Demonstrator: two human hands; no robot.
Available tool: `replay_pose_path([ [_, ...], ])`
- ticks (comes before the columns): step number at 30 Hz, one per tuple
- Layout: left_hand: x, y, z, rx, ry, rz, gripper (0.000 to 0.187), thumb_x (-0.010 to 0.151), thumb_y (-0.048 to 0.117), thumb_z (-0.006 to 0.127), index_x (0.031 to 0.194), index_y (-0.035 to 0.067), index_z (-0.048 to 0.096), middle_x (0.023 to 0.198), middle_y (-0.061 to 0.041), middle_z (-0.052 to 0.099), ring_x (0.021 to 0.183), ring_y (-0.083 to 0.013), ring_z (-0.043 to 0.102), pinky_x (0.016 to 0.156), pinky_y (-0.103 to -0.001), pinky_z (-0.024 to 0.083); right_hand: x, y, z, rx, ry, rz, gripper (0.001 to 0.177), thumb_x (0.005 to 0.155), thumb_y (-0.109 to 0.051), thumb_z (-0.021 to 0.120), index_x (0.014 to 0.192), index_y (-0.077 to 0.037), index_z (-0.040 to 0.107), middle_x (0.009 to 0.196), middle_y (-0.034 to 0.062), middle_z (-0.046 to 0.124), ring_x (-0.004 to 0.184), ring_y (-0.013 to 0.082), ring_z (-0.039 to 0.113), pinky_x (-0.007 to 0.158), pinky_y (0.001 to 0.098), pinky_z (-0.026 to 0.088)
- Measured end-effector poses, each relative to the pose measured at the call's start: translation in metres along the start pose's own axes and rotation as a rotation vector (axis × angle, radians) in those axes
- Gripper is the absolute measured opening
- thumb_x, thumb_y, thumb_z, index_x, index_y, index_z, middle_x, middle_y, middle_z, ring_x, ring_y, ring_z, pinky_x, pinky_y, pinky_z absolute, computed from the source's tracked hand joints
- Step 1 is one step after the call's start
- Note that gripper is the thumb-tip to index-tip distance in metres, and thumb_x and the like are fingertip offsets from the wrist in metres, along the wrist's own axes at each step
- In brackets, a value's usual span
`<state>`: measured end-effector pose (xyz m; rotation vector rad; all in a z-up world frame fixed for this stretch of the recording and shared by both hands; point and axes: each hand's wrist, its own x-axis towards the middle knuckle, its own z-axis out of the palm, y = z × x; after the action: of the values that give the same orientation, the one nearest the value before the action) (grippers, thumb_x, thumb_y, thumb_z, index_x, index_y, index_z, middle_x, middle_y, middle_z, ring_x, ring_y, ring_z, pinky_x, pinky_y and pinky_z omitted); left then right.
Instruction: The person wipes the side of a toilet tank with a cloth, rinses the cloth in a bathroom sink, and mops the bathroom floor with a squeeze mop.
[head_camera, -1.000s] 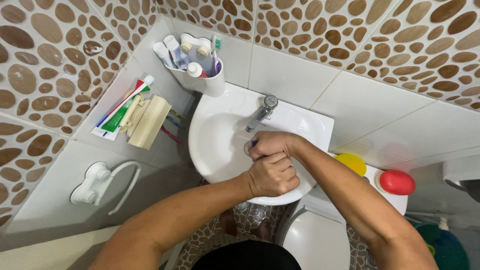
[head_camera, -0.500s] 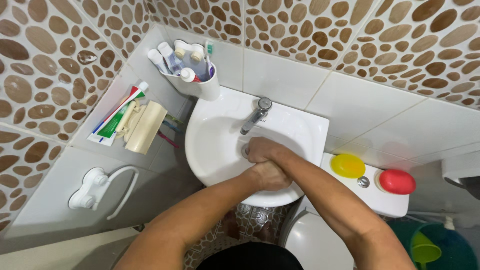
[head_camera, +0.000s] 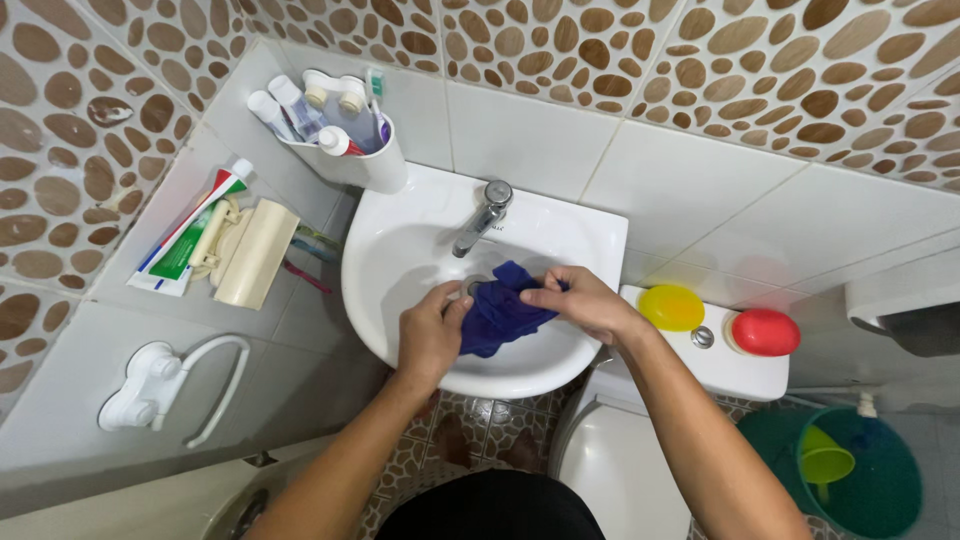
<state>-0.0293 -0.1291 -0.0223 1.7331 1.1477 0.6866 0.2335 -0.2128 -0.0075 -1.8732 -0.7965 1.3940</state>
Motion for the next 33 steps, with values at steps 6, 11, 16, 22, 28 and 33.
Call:
replay_pose_path([
  [6, 0.028, 0.011, -0.035, -0.288, -0.125, -0.211, 0.029, 0.107, 0.026, 0.080, 0.115, -0.001, 0.078, 0.092, -0.009, 0.077, 0.083, -0.0171, 0.070, 0.073, -0.034, 0.056, -0.001, 0.013, -0.001, -0.062, 0.016, -0.175, 0.056, 0.095, -0.040, 0.095, 0.073, -0.013, 0.051, 0.085, 0.0001, 0.078, 0.085, 0.0089, 0.075, 0.075, 0.0261, 0.060],
  [11, 0.036, 0.028, -0.070, -0.604, -0.188, -0.059, 0.045, 0.084, -0.005, 0.083, 0.125, 0.001, 0.063, 0.107, -0.005, 0.074, 0.095, -0.0136, 0.072, 0.082, -0.031, 0.061, -0.029, -0.013, -0.022, 0.057, 0.091, -0.106, 0.057, 0.083, -0.025, 0.099, 0.075, -0.016, 0.044, 0.071, 0.0116, 0.068, 0.063, 0.0168, 0.069, 0.056, 0.0305, 0.055],
  [16, 0.036, 0.036, -0.092, -0.197, -0.147, 0.106, 0.047, 0.088, -0.008, 0.076, 0.132, 0.001, 0.065, 0.105, -0.008, 0.073, 0.093, -0.0145, 0.073, 0.081, -0.030, 0.063, -0.055, -0.048, -0.043, -0.061, 0.182, -0.204, 0.046, 0.078, -0.010, 0.097, 0.086, -0.014, 0.052, 0.072, 0.0045, 0.065, 0.060, 0.0125, 0.062, 0.050, 0.0300, 0.048],
  [22, 0.066, 0.036, -0.121, -0.243, -0.321, -0.026, 0.041, 0.102, 0.015, 0.083, 0.137, -0.003, 0.078, 0.124, -0.021, 0.086, 0.106, -0.0225, 0.078, 0.095, -0.036, 0.064, -0.062, -0.073, -0.078, -0.124, 0.211, -0.322, 0.032, 0.094, -0.016, 0.091, 0.117, 0.003, 0.080, 0.088, 0.0062, 0.076, 0.075, 0.0146, 0.062, 0.066, 0.0311, 0.050],
  [28, 0.058, -0.008, -0.122, -1.464, -0.670, -0.059, 0.105, 0.086, 0.038, 0.093, 0.168, -0.006, 0.042, 0.164, -0.019, 0.063, 0.146, -0.0347, 0.061, 0.123, -0.047, 0.044, -0.038, -0.063, -0.050, 0.666, -0.109, -0.473, 0.070, 0.076, -0.056, 0.091, 0.133, -0.018, 0.075, 0.130, -0.0028, 0.082, 0.125, 0.0134, 0.074, 0.109, 0.0379, 0.058],
  [33, 0.020, -0.039, -0.079, -0.488, -0.583, -0.138, 0.069, 0.081, 0.008, 0.092, 0.145, -0.002, 0.069, 0.141, -0.015, 0.078, 0.128, -0.0241, 0.073, 0.116, -0.037, 0.055, -0.025, -0.020, -0.016, -0.066, 0.042, 0.121, 0.046, 0.108, -0.028, 0.084, 0.137, 0.008, 0.084, 0.107, 0.0260, 0.081, 0.078, 0.0431, 0.042, 0.073, 0.0630, 0.029],
])
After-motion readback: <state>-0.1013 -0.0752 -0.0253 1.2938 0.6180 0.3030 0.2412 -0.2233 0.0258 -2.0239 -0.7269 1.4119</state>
